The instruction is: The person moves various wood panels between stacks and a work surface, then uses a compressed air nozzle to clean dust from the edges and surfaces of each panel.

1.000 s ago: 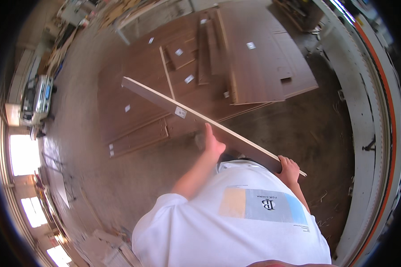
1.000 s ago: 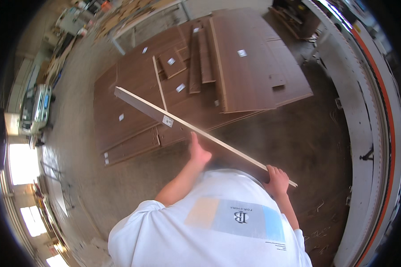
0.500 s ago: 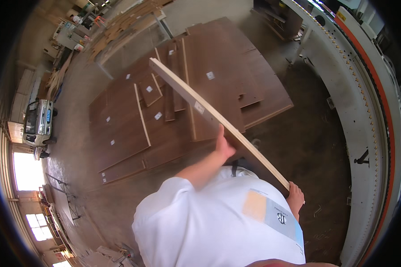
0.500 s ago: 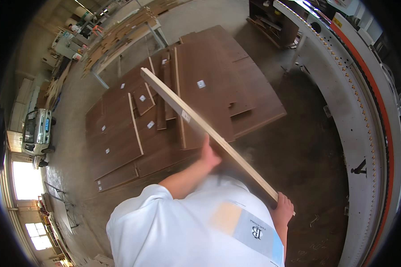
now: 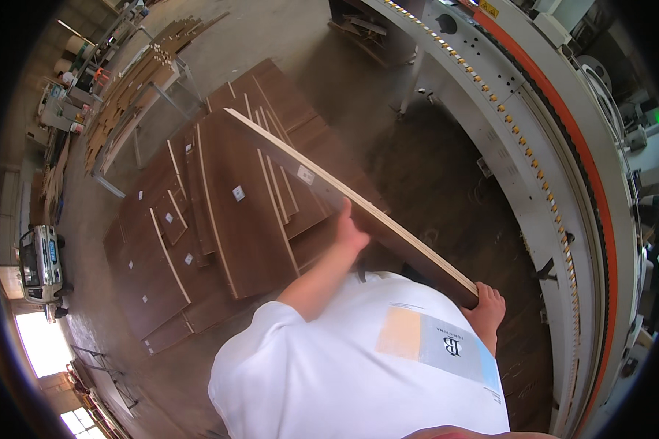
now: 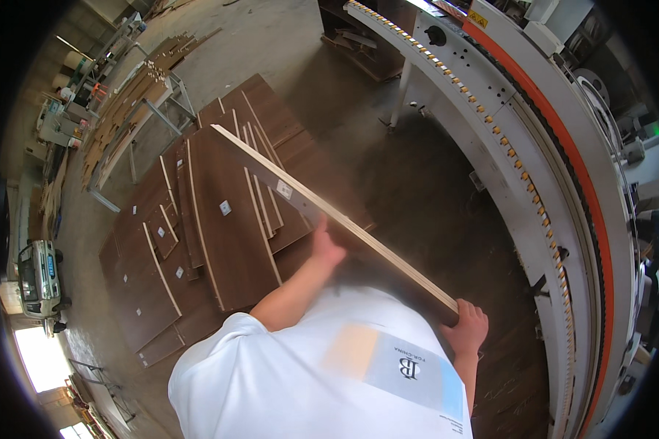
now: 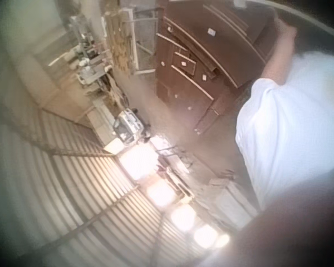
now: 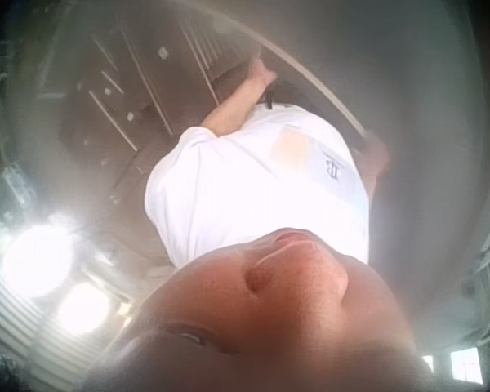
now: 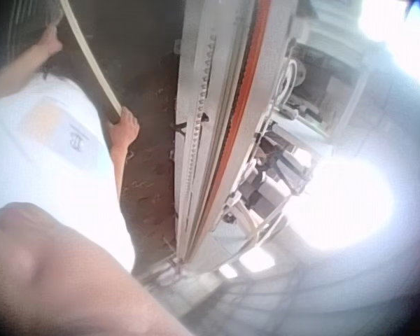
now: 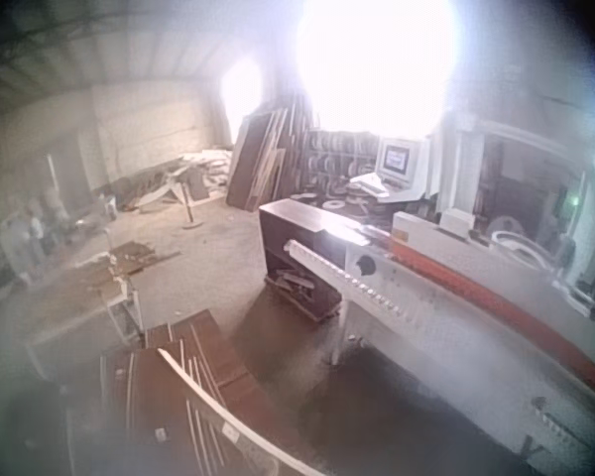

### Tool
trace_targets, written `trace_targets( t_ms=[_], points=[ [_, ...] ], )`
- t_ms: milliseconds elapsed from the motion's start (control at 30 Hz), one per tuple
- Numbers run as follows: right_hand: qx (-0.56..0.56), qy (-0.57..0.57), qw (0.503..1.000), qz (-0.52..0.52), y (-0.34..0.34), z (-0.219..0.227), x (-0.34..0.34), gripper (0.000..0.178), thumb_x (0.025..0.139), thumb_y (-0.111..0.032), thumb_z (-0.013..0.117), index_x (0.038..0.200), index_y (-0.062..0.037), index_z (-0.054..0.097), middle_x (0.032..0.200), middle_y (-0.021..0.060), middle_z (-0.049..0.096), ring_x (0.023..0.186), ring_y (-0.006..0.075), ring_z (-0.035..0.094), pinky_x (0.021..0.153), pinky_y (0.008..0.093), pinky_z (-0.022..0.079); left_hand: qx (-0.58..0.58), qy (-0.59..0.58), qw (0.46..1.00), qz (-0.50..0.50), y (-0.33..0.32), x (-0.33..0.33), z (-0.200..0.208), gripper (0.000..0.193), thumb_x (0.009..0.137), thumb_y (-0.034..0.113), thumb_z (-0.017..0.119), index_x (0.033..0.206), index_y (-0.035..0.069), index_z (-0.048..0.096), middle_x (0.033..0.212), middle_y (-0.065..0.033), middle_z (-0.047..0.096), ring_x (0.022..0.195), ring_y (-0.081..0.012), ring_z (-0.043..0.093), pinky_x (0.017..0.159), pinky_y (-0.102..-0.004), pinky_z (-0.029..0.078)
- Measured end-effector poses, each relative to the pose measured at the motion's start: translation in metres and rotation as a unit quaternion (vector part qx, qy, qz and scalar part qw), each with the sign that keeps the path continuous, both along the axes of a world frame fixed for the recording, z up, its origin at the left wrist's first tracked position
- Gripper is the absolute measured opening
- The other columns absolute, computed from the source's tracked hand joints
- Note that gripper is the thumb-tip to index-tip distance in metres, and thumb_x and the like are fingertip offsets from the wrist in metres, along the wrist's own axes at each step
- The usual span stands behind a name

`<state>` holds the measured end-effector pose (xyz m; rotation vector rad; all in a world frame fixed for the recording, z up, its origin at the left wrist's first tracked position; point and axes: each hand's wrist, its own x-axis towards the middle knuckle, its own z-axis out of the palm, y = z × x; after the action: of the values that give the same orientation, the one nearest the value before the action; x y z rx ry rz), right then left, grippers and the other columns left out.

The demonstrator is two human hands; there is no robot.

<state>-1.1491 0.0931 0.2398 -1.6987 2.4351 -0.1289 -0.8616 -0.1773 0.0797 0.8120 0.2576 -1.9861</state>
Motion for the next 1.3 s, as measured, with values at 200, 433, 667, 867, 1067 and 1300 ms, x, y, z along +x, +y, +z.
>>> trace_targets(
  t_ms=[200, 433, 667, 867, 1067, 1300],
  points=[
    [0.032, -0.046, 0.996, 0.071, -0.123, -0.036, -0.144, 0.059, 0.060, -0.025, 0.085, 0.115, -0.0158, 0.067, 0.111, 0.0063, 0.070, 0.103, 0.0297, 0.066, 0.088, 0.0432, 0.054, 0.031, -0.001, 0.997, 0.077, -0.074, -0.090, -0.014, 0.058, 0.095, 0.046, 0.069, 0.138, 0.011, 0.056, 0.143, -0.0116, 0.057, 0.136, -0.0340, 0.048, 0.113, -0.0545, 0.038],
    [0.050, -0.074, 0.966, 0.242, -0.282, -0.004, -0.253, 0.065, 0.055, -0.024, 0.085, 0.116, -0.0143, 0.066, 0.107, 0.0061, 0.070, 0.102, 0.0291, 0.066, 0.087, 0.0421, 0.054, 0.020, -0.003, 0.978, 0.207, -0.120, -0.129, -0.013, 0.050, 0.095, 0.046, 0.069, 0.131, 0.013, 0.061, 0.132, -0.0076, 0.064, 0.125, -0.0279, 0.056, 0.109, -0.0453, 0.042],
    [0.060, -0.063, 0.933, 0.349, -0.468, -0.009, -0.253, 0.064, 0.056, -0.027, 0.086, 0.117, -0.0162, 0.068, 0.110, 0.0055, 0.072, 0.101, 0.0270, 0.067, 0.086, 0.0411, 0.055, 0.027, 0.016, 0.947, 0.320, -0.211, -0.119, -0.017, 0.056, 0.099, 0.053, 0.057, 0.136, 0.011, 0.057, 0.141, -0.0131, 0.057, 0.132, -0.0366, 0.049, 0.114, -0.0555, 0.036],
    [0.080, -0.046, 0.915, 0.393, -0.638, -0.023, -0.218, 0.063, 0.060, -0.031, 0.086, 0.119, -0.0157, 0.067, 0.112, 0.0058, 0.072, 0.106, 0.0268, 0.067, 0.089, 0.0410, 0.055, -0.005, -0.005, 0.937, 0.348, -0.351, -0.083, -0.015, 0.054, 0.102, 0.051, 0.054, 0.137, 0.010, 0.057, 0.138, -0.0109, 0.060, 0.130, -0.0335, 0.052, 0.114, -0.0512, 0.037],
    [0.063, -0.024, 0.892, 0.447, -0.848, 0.029, -0.152, 0.061, 0.061, -0.029, 0.081, 0.119, -0.0145, 0.067, 0.112, 0.0068, 0.071, 0.105, 0.0271, 0.067, 0.089, 0.0395, 0.055, -0.019, 0.023, 0.918, 0.396, -0.515, -0.021, 0.031, 0.044, 0.100, 0.038, 0.064, 0.133, 0.010, 0.057, 0.131, -0.0084, 0.062, 0.123, -0.0270, 0.056, 0.108, -0.0470, 0.043],
    [0.026, -0.047, 0.869, 0.492, -1.062, 0.048, -0.092, 0.057, 0.058, -0.027, 0.077, 0.114, -0.0137, 0.069, 0.104, 0.0082, 0.073, 0.098, 0.0299, 0.068, 0.087, 0.0396, 0.055, -0.002, -0.056, 0.908, 0.416, -0.676, 0.034, 0.038, 0.043, 0.101, 0.041, 0.062, 0.135, 0.017, 0.055, 0.131, -0.0039, 0.061, 0.120, -0.0219, 0.057, 0.100, -0.0418, 0.046]
  ],
)
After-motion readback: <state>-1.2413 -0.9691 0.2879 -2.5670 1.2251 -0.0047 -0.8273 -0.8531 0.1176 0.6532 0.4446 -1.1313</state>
